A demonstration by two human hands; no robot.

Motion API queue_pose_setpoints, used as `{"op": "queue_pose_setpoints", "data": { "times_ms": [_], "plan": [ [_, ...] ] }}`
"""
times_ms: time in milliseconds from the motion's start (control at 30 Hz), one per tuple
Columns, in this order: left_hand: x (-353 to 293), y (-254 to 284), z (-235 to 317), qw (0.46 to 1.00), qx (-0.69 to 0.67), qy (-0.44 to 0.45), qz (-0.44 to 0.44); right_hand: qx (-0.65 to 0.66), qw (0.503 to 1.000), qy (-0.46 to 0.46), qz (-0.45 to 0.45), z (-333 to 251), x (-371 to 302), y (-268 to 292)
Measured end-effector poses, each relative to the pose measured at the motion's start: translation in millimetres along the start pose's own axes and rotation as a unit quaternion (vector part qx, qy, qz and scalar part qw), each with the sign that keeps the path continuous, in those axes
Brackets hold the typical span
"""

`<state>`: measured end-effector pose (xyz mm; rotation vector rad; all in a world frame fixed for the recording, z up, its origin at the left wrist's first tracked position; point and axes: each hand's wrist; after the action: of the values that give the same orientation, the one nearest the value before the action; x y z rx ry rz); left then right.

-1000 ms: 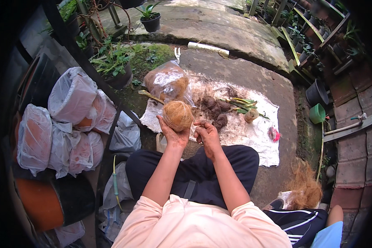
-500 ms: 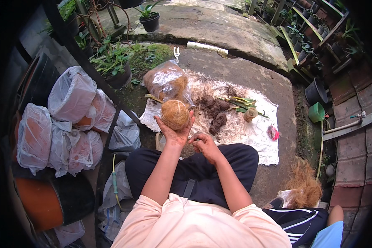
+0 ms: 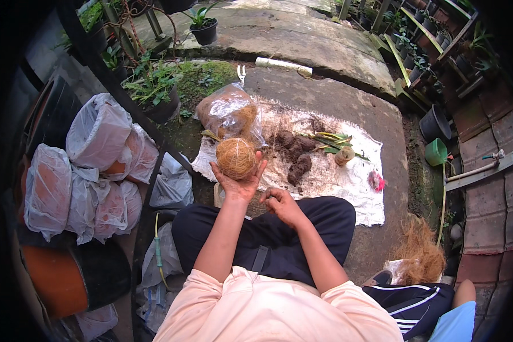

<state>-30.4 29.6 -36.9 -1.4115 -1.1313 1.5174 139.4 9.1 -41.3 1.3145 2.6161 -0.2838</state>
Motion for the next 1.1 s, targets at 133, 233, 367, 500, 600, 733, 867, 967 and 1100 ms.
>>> {"op": "queue_pose_setpoints", "data": {
  "times_ms": [133, 233, 367, 500, 600, 733, 867, 967, 1100],
  "plan": [
    [0.6, -0.3, 1.7, 1.0, 0.008, -0.009, 0.009, -0.024, 0.999, 0.033, 0.001, -6.2, -5.9, -4.2],
    [-3.2, -10.2, -0.8, 0.999, 0.02, -0.02, 0.039, -0.025, 0.994, 0.089, 0.056, -12.6, -11.5, 3.5],
    [-4.4, -9.5, 6.0, 0.999, -0.002, -0.007, 0.039, -0.041, 0.995, 0.077, 0.052, -39.5, -16.6, 19.8],
    [-2.2, -8.5, 4.4, 0.998, 0.014, -0.012, 0.052, -0.108, 0.988, 0.103, 0.027, -45.7, -14.0, 20.1],
    [-3.4, -10.2, 1.2, 0.997, 0.046, -0.034, 0.044, -0.133, 0.988, 0.078, 0.0, -37.8, -13.5, 14.3],
    [-3.4, -7.6, 2.7, 0.998, 0.027, -0.03, 0.047, -0.157, 0.983, 0.098, -0.011, -27.9, -12.2, 6.2],
    [-1.3, -6.1, 3.1, 0.999, 0.005, -0.013, 0.039, -0.097, 0.994, 0.041, -0.01, -12.0, -8.3, 4.0],
    [-1.4, -5.8, 2.3, 0.999, 0.002, -0.009, 0.04, -0.076, 0.996, 0.05, -0.012, -6.3, -6.1, 2.9],
    [-3.3, -7.8, 6.1, 0.999, -0.028, 0.017, 0.042, -0.106, 0.993, 0.034, -0.027, -16.2, -10.2, 1.2]
  ]
}}
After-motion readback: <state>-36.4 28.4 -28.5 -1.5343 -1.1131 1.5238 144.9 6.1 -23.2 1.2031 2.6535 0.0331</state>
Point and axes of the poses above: each hand's wrist, its own x-axis towards the middle knuckle, its own y-axis out of the back of the hand, z = x × y
